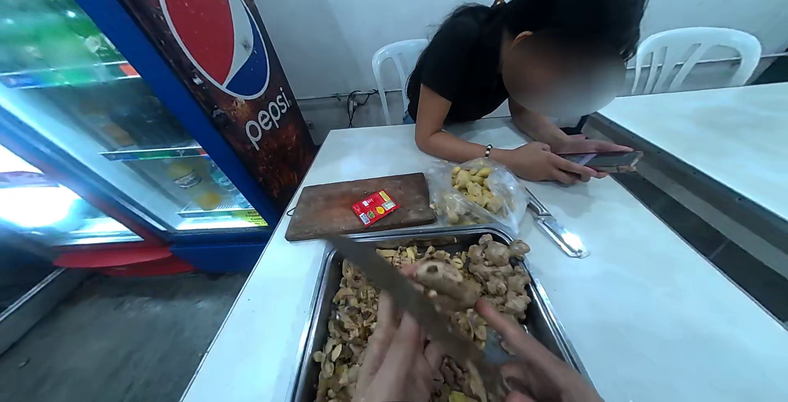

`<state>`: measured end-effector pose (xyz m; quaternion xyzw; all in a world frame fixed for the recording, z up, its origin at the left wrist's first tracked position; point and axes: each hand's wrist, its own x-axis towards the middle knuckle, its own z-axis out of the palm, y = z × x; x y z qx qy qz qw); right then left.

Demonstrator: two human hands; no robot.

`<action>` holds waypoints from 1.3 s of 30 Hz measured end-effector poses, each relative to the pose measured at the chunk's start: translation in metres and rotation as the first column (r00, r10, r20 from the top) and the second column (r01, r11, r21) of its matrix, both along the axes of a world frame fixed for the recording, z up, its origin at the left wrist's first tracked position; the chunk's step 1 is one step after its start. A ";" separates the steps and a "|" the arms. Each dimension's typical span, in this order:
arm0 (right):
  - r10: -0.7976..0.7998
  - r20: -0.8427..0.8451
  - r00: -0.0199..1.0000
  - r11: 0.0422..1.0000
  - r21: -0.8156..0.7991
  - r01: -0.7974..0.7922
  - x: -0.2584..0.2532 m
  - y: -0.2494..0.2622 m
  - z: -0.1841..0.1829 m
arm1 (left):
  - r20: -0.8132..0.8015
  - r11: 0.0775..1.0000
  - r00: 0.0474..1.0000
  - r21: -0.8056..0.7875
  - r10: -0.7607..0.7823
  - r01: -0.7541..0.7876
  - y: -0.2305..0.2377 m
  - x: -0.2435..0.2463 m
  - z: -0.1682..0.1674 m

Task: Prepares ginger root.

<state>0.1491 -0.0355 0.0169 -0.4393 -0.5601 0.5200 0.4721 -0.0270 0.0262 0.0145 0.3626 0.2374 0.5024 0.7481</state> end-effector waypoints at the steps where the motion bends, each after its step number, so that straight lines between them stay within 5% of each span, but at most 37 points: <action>1: 0.000 -0.021 1.000 1.000 -0.001 0.000 0.003 0.002 0.001 | 0.064 0.998 0.996 -0.012 -0.054 0.055 0.001 0.000 0.000; 7: -0.033 0.057 0.998 0.999 0.029 0.031 0.005 0.007 0.003 | 0.124 0.968 0.988 -0.223 -0.087 0.113 -0.004 0.006 0.003; 12: -0.114 0.273 0.955 0.993 0.067 0.099 0.002 0.005 0.000 | 0.135 0.975 0.986 -0.187 -0.095 0.119 -0.009 0.012 -0.011; 20: -0.215 0.377 0.901 0.974 0.151 0.169 -0.002 0.002 0.001 | 0.199 0.993 0.980 -0.116 0.005 0.018 -0.015 0.026 -0.020; 39: -0.228 0.335 0.914 0.964 0.211 0.163 0.004 0.006 -0.001 | 0.261 0.985 0.961 -0.166 0.096 -0.053 -0.026 0.025 -0.008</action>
